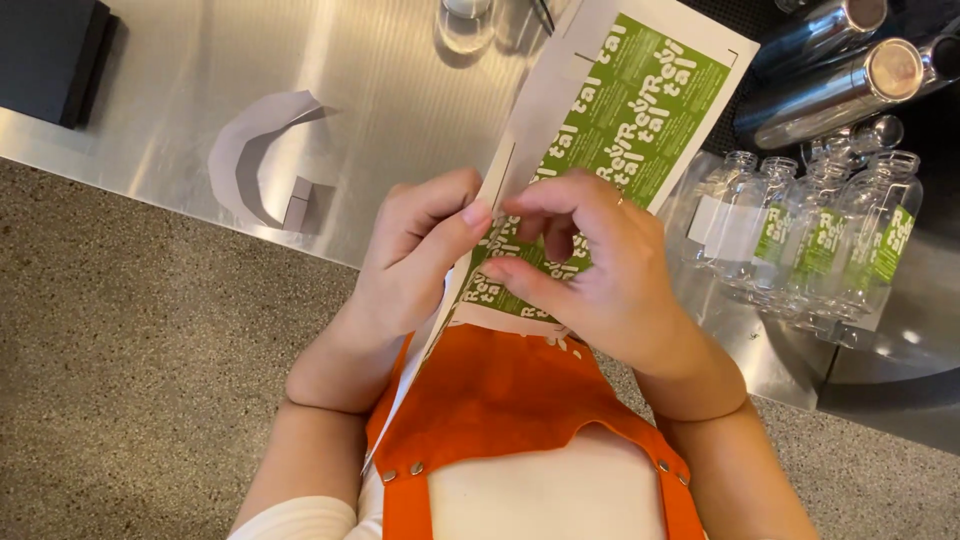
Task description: Peel labels from a sheet and apply them to clear plastic bottles.
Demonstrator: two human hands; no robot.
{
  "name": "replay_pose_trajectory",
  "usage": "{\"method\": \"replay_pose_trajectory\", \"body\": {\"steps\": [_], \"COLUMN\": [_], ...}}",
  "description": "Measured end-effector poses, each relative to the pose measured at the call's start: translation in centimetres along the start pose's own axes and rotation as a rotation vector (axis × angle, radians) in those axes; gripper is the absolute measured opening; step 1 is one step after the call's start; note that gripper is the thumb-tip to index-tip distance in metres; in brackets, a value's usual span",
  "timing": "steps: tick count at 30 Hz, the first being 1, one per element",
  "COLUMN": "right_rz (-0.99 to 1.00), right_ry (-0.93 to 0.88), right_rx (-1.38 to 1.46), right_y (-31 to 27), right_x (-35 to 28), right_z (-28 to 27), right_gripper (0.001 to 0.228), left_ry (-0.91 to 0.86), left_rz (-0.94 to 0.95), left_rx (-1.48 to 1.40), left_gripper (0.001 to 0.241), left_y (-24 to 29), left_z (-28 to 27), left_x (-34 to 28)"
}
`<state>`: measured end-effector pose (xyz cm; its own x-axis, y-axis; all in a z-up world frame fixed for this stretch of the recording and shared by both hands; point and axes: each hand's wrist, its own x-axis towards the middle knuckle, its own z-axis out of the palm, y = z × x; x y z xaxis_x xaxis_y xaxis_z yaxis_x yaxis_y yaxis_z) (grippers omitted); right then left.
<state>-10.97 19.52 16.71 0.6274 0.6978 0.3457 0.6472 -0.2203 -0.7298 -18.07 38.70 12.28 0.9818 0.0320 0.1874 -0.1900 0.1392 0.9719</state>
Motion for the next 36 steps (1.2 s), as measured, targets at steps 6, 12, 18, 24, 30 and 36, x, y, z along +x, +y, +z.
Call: {"method": "replay_pose_trajectory", "body": {"steps": [6, 12, 18, 24, 30, 36], "right_rz": [-0.034, -0.097, -0.097, -0.061, -0.063, -0.121], "right_ry": [0.047, 0.144, 0.176, 0.144, 0.082, 0.148], "right_rx": [0.059, 0.082, 0.091, 0.114, 0.175, 0.061], "right_y": [0.9, 1.5, 1.9, 2.4, 2.8, 2.6], "right_x": [0.1, -0.2, -0.2, 0.0, 0.0, 0.1], "right_z": [0.9, 1.7, 1.7, 0.9, 0.4, 0.3], "right_gripper": [0.043, 0.039, 0.039, 0.038, 0.035, 0.037], "left_ry": [-0.014, 0.033, 0.063, 0.008, -0.022, 0.027], "left_rz": [0.008, 0.029, -0.008, -0.006, -0.023, -0.003], "left_rx": [0.008, 0.051, 0.119, 0.12, 0.098, 0.13], "left_gripper": [0.028, 0.033, 0.032, 0.03, 0.029, 0.028], "left_y": [0.9, 0.0, 1.0, 1.6, 2.0, 1.7], "left_z": [0.5, 0.9, 1.0, 1.1, 1.4, 1.8], "left_x": [0.7, 0.6, 1.1, 1.8, 2.0, 1.8]}}
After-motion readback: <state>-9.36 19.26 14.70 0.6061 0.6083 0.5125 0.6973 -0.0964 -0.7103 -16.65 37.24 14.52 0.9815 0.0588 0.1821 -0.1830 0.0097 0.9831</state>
